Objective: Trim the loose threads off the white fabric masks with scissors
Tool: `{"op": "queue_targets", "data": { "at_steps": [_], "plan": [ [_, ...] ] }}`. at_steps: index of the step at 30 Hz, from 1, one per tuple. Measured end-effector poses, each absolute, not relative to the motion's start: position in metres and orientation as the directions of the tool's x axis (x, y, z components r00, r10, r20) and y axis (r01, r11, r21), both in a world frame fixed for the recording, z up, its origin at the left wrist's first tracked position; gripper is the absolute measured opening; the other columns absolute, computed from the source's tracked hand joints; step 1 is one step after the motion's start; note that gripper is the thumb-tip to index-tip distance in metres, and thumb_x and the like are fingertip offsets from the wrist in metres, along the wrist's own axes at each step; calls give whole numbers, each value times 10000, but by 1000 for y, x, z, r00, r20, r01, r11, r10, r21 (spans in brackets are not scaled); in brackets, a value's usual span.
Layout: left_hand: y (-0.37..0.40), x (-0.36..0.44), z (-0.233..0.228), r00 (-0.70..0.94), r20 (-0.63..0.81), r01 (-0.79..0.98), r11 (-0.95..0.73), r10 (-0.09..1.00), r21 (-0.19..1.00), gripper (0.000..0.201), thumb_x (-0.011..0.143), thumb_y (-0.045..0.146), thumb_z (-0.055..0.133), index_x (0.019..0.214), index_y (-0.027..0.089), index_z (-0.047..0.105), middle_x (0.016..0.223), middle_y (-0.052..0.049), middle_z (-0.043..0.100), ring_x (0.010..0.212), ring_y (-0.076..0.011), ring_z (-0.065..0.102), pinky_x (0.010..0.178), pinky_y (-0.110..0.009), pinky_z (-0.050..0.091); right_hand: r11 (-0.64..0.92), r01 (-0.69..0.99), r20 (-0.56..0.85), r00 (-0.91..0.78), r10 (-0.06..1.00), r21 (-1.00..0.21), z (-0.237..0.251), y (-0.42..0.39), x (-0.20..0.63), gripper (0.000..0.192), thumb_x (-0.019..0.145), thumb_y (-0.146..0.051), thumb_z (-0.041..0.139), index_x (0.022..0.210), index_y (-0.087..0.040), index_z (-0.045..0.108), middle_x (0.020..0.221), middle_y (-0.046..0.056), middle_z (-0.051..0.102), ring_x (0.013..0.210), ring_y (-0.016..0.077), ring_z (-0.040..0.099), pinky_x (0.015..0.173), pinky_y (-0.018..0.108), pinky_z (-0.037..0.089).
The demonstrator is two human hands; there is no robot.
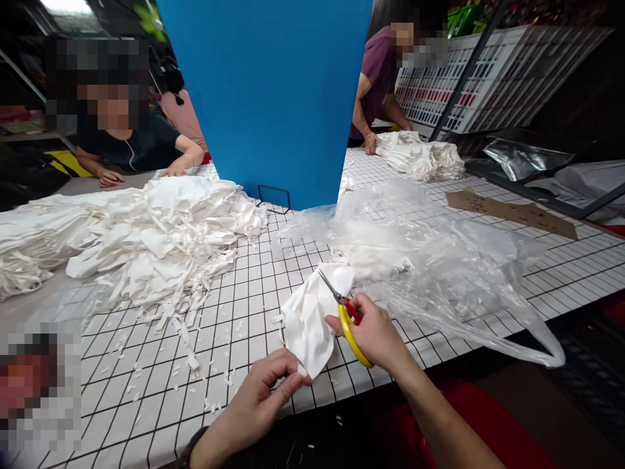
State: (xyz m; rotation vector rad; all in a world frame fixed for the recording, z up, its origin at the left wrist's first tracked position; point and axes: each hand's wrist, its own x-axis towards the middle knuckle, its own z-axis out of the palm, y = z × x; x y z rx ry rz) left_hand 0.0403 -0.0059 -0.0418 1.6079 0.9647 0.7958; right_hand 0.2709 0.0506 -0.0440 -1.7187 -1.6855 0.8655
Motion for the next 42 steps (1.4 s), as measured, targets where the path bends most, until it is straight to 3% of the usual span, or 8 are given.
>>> {"op": "queue_targets", "data": {
  "at_steps": [3,9,15,18,24,31,38,42],
  "plan": [
    [-16,56,-43,534,54,193,-183,844,964,265,964,283,458,894,174,689,899,-93,636,870,-187,578,811,-286,447,-54,674,-100,-30,994,-737,-48,56,244,397,680,-515,732,717,-232,456,625,-41,572,560,151,507,501,252,379],
    [-23,72,-43,645,116,202,-314,756,928,221,939,255,494,968,204,708,1139,-116,664,1066,-241,583,955,-355,437,-73,488,-133,-90,987,-870,-63,53,226,196,689,-272,676,781,-222,510,704,-23,634,627,164,581,550,261,449],
    [10,43,-42,215,202,339,-267,955,902,196,908,301,560,1047,212,666,1280,-121,575,1194,-251,522,1007,-392,404,24,215,22,-13,1000,-976,-39,78,278,291,643,-185,672,884,-218,513,930,41,676,789,187,643,639,267,496],
    [41,51,-46,237,204,375,-283,950,883,412,793,369,697,1159,201,608,1259,-130,572,1179,-286,508,991,-426,392,110,181,99,-68,993,-977,-5,88,280,290,649,-179,683,879,-225,513,929,36,676,798,187,641,631,260,496],
    [88,74,-43,548,-170,80,152,819,985,303,781,425,685,805,127,638,710,-29,624,620,-131,547,627,-270,413,317,161,283,-207,937,-934,58,109,271,282,686,-186,699,904,-229,526,934,34,682,787,184,636,634,268,496],
    [88,26,-6,616,-173,-415,504,768,758,382,844,463,651,910,87,656,686,-6,540,576,-73,484,537,-193,382,450,208,371,-331,868,-868,101,157,260,299,680,-151,683,893,-210,482,895,47,691,686,159,606,522,231,435],
    [79,2,29,522,-342,-544,614,781,572,444,977,421,435,948,33,650,630,31,409,440,-24,257,374,-139,215,718,267,630,-349,694,-643,135,199,193,305,714,-246,717,896,-215,473,905,30,647,803,196,626,661,301,495],
    [67,-7,39,479,-292,-619,554,828,557,319,962,338,503,932,54,645,622,46,368,462,-28,290,393,-137,235,825,244,773,-291,564,-510,141,202,173,305,746,-236,690,950,-228,464,952,24,636,850,186,624,715,291,504]
  ]
}}
